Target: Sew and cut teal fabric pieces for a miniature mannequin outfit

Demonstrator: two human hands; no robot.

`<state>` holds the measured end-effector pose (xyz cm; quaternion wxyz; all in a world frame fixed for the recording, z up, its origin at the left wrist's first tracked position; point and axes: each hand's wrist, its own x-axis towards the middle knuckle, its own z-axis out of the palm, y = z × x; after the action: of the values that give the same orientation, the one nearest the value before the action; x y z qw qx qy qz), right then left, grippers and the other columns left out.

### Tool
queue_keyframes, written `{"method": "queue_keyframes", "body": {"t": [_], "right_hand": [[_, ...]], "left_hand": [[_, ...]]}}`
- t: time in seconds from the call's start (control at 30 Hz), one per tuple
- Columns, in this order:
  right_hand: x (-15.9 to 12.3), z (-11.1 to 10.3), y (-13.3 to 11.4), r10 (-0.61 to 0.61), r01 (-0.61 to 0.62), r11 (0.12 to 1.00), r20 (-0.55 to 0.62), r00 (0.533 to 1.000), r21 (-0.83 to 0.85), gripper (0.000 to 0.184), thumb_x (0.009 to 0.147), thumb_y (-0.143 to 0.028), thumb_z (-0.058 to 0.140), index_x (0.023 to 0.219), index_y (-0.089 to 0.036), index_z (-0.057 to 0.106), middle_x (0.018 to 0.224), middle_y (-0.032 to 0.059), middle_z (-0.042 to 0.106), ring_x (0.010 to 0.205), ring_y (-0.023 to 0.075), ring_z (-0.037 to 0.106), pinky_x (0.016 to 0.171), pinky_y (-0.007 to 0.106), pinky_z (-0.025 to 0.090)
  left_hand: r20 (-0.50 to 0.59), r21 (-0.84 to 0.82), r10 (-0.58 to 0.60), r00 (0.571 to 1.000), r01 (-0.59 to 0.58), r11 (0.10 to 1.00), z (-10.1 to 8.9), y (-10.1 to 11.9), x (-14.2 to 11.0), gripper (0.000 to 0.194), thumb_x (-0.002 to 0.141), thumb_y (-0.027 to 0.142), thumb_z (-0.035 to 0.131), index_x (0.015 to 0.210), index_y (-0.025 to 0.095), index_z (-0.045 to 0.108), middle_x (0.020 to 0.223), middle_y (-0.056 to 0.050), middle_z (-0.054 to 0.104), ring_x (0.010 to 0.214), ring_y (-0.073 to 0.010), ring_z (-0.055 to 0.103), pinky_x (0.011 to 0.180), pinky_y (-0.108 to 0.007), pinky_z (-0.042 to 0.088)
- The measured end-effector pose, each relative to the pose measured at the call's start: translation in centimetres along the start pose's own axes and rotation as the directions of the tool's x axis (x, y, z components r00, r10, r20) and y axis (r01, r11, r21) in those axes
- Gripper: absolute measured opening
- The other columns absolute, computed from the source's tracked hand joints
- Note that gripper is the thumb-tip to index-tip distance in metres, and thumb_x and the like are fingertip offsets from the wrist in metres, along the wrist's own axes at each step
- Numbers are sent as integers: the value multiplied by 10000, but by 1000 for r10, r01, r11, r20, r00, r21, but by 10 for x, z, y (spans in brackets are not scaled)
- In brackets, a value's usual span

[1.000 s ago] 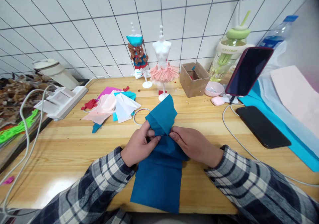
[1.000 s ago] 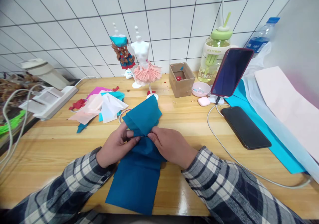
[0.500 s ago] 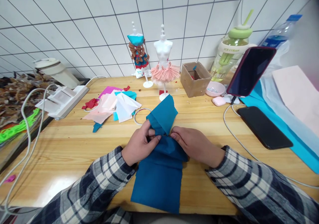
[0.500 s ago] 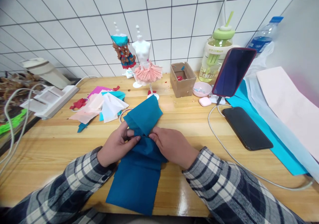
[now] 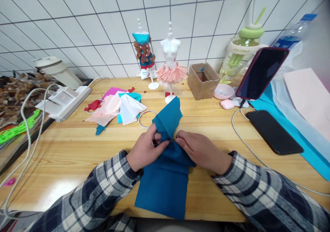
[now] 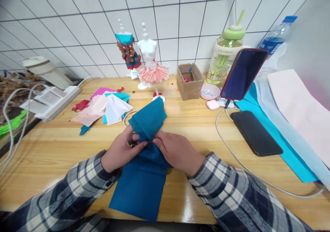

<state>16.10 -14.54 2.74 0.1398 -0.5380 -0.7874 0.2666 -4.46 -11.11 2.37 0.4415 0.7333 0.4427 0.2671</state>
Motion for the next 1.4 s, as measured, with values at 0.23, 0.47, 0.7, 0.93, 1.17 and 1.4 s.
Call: {"method": "queue_keyframes", "body": {"t": [0.23,0.47,0.7,0.93,1.17,1.4], "right_hand": [[-1,-8,6,56,-55,998,20,998,-29,358,992,-420,237,840,-219,492,747,7,601,660,141,526,591,259,295],[-2,0,0,-9,9,1000,-1,1000,-20,338,995,-416,239,888,-217,490,801,11,623,696,147,546,618,263,314],[-1,5,-2,-22,22,1000,-3,1000,-3,314,995,-397,248,909,-211,487,814,12,625,716,149,556,635,262,338],[1,7,-1,-27,27,1000,-9,1000,-10,296,995,-387,252,934,-213,484,846,19,635,750,159,573,652,266,346],[0,8,0,-26,26,999,13,1000,-26,310,995,-401,246,913,-214,479,838,21,636,758,163,579,650,269,341],[0,10,-1,-37,37,999,12,999,-27,315,995,-409,244,892,-210,466,831,23,635,742,164,579,636,272,337]], "left_hand": [[-25,-20,8,1000,-8,1000,-2,-2,1,531,760,277,659,1240,187,450,590,61,554,529,-131,529,495,-224,375],[13,-47,5,1000,-4,999,1,0,-1,512,769,274,650,1235,196,452,608,55,577,548,-133,545,508,-221,384],[48,-9,17,999,-16,1000,4,1,1,449,801,249,613,1210,205,431,622,60,575,541,-122,535,504,-210,372],[54,12,17,998,-18,1000,6,1,-1,448,810,238,595,1220,208,418,604,76,526,549,-115,524,520,-206,381],[36,48,18,999,-19,999,6,-2,-1,434,800,239,598,1198,203,428,588,87,463,538,-108,490,516,-206,378],[52,106,20,998,-26,994,8,-3,-1,406,801,227,592,1172,204,431,575,94,452,519,-103,477,505,-203,359]]}}
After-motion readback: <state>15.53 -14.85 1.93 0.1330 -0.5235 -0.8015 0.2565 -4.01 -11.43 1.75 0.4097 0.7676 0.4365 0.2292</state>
